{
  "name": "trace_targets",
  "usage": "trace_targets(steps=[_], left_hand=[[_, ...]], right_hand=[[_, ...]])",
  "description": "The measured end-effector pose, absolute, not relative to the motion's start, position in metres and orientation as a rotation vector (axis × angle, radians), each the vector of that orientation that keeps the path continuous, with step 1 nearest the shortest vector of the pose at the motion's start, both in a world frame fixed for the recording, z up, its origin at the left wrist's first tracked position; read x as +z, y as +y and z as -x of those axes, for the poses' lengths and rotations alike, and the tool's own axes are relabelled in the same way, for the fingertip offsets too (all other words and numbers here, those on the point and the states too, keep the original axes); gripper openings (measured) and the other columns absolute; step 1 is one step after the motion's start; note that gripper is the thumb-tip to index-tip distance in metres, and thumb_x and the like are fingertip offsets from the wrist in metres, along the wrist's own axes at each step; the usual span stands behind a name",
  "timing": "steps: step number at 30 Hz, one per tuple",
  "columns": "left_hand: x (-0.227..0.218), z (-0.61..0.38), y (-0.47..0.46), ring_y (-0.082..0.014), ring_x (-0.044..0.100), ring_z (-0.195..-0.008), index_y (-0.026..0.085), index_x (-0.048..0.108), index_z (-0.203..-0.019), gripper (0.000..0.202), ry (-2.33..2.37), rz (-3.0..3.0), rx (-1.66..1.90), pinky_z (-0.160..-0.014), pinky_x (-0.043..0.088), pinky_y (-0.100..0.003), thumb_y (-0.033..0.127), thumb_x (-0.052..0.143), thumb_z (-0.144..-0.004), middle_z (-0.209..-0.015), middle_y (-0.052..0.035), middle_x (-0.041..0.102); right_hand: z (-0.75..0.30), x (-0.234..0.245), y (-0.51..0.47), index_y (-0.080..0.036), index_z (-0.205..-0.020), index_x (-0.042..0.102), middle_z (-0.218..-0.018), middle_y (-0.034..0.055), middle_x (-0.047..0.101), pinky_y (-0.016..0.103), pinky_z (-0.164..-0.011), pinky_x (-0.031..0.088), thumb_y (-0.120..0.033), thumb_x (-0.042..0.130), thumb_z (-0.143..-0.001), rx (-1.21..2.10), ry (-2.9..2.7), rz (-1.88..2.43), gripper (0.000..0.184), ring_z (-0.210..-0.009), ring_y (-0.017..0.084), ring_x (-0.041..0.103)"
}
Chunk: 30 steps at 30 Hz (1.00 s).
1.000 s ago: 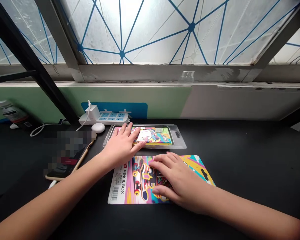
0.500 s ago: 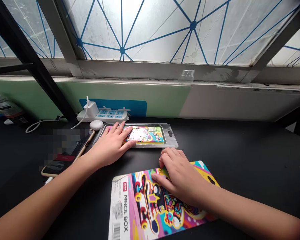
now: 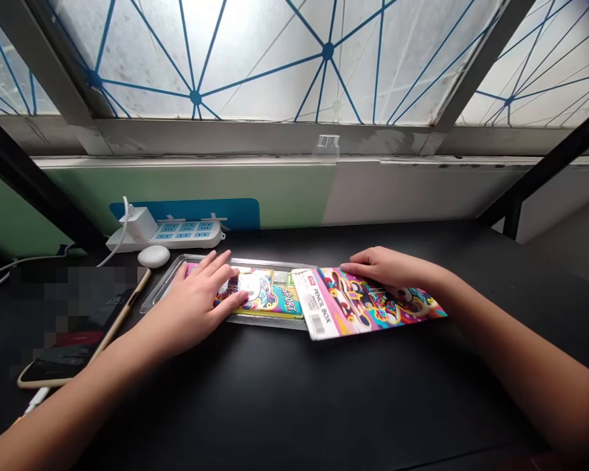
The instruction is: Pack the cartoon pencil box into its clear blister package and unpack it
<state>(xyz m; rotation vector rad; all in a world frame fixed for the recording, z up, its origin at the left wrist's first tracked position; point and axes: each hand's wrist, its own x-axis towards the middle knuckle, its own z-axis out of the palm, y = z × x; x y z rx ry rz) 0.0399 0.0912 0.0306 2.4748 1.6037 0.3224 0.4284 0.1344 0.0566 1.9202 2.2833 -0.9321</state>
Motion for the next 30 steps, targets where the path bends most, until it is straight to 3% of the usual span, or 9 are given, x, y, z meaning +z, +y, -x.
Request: trace_targets(steps=[3,8,13,19,30], left_hand=[[0.03,-0.041,0.09,-0.0373,0.022,-0.155,0.028,0.062,-0.127,0.055,1.617,-2.483,0.312,-0.116,0.022,-0.07,0.067,0.038,-0.097,-0.165,-0.0103,0.035],[0.03,-0.044,0.089,-0.0339,0.018,-0.157,0.026,0.06,-0.128,0.056,1.65,-2.506,0.258,-0.118,0.021,-0.068,0.066,0.033,-0.099,-0.166,-0.0102,0.032],[0.031,-0.046,0.088,-0.0317,0.017,-0.157,0.026,0.058,-0.13,0.057,1.669,-2.516,0.207,-0.119,0.021,-0.066,0.066,0.03,-0.1,-0.167,-0.0097,0.031],[0.032,-0.046,0.086,-0.0321,0.016,-0.157,0.025,0.058,-0.13,0.057,1.687,-2.513,0.195,-0.118,0.022,-0.067,0.064,0.029,-0.1,-0.168,-0.0097,0.029],[0.026,-0.051,0.083,-0.0358,0.024,-0.155,0.024,0.061,-0.127,0.053,1.619,-2.483,0.344,-0.118,0.016,-0.07,0.063,0.035,-0.101,-0.164,-0.014,0.037]], right_hand=[[-0.439,0.054,0.141,-0.024,-0.071,0.06,-0.065,0.0006,0.064,0.033,-0.052,0.038,-0.076,0.056,-0.082,-0.904,2.326,-1.991,0.054,-0.054,0.019,0.055],[-0.411,0.053,0.128,-0.025,-0.098,0.066,-0.1,0.004,0.073,0.033,-0.073,0.047,-0.067,0.054,-0.088,-0.905,2.543,-1.977,0.044,-0.088,0.022,0.065],[-0.391,0.045,0.12,-0.024,-0.09,0.064,-0.084,0.0015,0.071,0.031,-0.06,0.042,-0.066,0.054,-0.089,-1.023,2.537,-1.969,0.044,-0.067,0.018,0.06],[-0.406,0.05,0.127,-0.023,-0.082,0.064,-0.076,0.0002,0.067,0.029,-0.054,0.039,-0.069,0.061,-0.083,-1.042,2.478,-2.015,0.046,-0.059,0.016,0.057],[-0.403,0.054,0.124,-0.023,-0.082,0.066,-0.077,0.0012,0.069,0.029,-0.056,0.039,-0.07,0.064,-0.08,-0.945,2.54,-2.142,0.047,-0.064,0.017,0.057]])
